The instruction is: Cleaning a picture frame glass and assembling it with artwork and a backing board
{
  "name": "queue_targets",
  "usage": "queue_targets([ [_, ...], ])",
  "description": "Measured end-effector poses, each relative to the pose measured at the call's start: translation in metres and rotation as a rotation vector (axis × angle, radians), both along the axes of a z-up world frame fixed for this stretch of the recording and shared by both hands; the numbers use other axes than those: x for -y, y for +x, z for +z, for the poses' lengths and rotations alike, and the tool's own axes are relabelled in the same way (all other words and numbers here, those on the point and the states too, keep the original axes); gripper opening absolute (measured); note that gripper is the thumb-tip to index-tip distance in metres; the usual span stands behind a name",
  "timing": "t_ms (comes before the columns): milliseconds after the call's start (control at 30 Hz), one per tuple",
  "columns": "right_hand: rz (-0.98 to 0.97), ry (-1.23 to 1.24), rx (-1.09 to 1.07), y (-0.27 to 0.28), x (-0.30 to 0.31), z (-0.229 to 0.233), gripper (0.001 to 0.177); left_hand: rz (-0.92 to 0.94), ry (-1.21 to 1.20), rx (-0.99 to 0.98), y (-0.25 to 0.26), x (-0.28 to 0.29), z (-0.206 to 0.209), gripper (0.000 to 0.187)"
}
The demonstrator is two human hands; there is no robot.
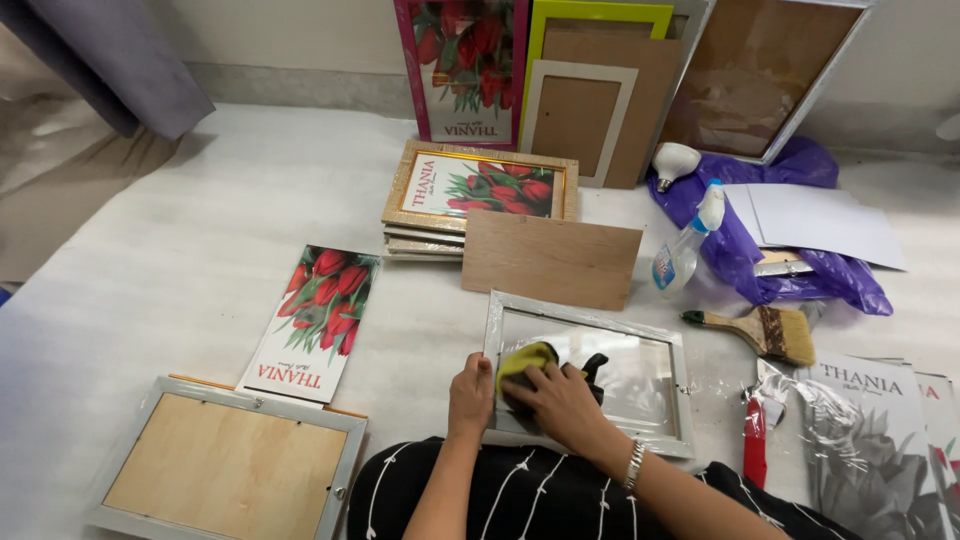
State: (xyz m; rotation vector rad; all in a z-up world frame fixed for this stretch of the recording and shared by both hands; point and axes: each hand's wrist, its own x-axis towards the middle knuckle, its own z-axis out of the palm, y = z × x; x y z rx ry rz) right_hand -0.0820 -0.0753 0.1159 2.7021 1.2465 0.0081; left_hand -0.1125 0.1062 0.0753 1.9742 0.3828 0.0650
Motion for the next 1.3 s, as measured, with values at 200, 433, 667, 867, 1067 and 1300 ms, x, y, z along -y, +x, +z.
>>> queue_targets([
  [200, -0.006, 0.063, 0.056, 0.022, 0.011, -0.011, 0.06, -0.009, -0.03, 0.013, 0.001, 0.005, 0.022, 0.092],
  [433, -0.104, 0.076, 0.048, 0.027, -0.003, -0.012, 0.066, 0.004, -0.007, -0.005, 0.0, 0.003, 0.004, 0.084],
  [667, 0.107, 0.127, -0.063, 0.012, 0.014, 0.008, 0.057, 0.006, -0.025, -0.029, 0.006, 0.006, 0.002, 0.085],
  [867, -0.175, 0.191, 0.116, 0.073, 0.002, -0.003, 0.056, -0.014, 0.022, -0.05, 0.002, 0.008, 0.01, 0.078],
  [1067, -0.277, 0.151, 0.113, 0.075, -0.021, -0.008, 0.053, -0.024, 0.043, -0.092, 0.006, 0.006, 0.004, 0.081],
  [1300, -0.297, 0.076, -0.089, 0.05, -0.017, 0.008, 0.058, -0.022, 0.081, -0.008, 0.01, 0.006, -0.004, 0.071],
])
